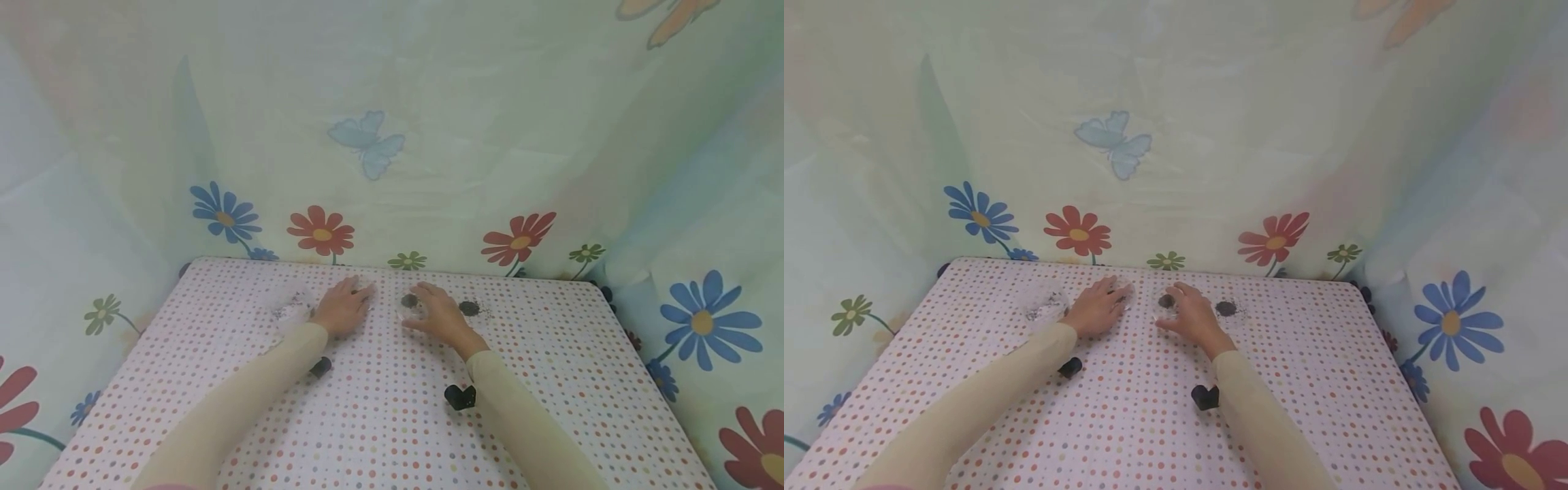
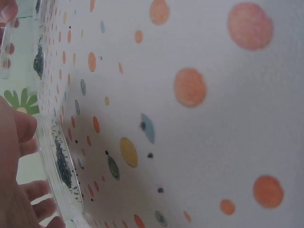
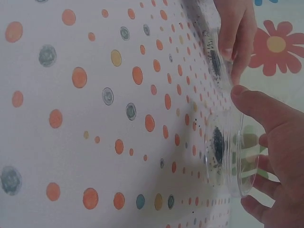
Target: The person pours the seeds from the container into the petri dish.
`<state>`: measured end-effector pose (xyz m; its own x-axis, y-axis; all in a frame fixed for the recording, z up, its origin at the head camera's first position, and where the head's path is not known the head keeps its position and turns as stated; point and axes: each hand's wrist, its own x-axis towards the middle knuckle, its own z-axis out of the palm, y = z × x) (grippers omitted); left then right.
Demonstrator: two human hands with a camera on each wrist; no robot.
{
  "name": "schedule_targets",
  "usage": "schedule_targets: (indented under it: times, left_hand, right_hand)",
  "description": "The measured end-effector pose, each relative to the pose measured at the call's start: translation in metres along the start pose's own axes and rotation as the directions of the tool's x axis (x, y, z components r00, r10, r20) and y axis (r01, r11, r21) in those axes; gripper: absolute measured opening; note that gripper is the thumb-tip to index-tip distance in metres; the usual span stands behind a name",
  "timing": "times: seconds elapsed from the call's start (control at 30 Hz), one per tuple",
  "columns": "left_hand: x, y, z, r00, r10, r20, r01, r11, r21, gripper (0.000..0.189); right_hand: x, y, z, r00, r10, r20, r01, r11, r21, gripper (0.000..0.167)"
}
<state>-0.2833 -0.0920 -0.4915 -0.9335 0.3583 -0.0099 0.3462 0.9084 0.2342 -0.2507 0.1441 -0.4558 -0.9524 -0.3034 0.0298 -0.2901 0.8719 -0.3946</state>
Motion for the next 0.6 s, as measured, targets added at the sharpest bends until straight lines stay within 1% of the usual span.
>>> schedule_targets:
  times: [0.3,0.6]
  left_hand:
    - [-0.0001,0.0013,-0.0006,1.0,-0.007,0.007,0.007,1.0,-0.003,0.049]
    - [-0.0015,0.0023,-0.0026,1.0,-0.008,0.006,0.008,1.0,-0.008,0.049]
  right_hand:
    - [0.0026,-0.0015,0.0009,0.999,0.032,0.011,-0.032,0.999,0.02,0.076]
    - [0.0082,-0.0006,0.0036,0.998,0.054,0.012,-0.055,0.998,0.015,0.077]
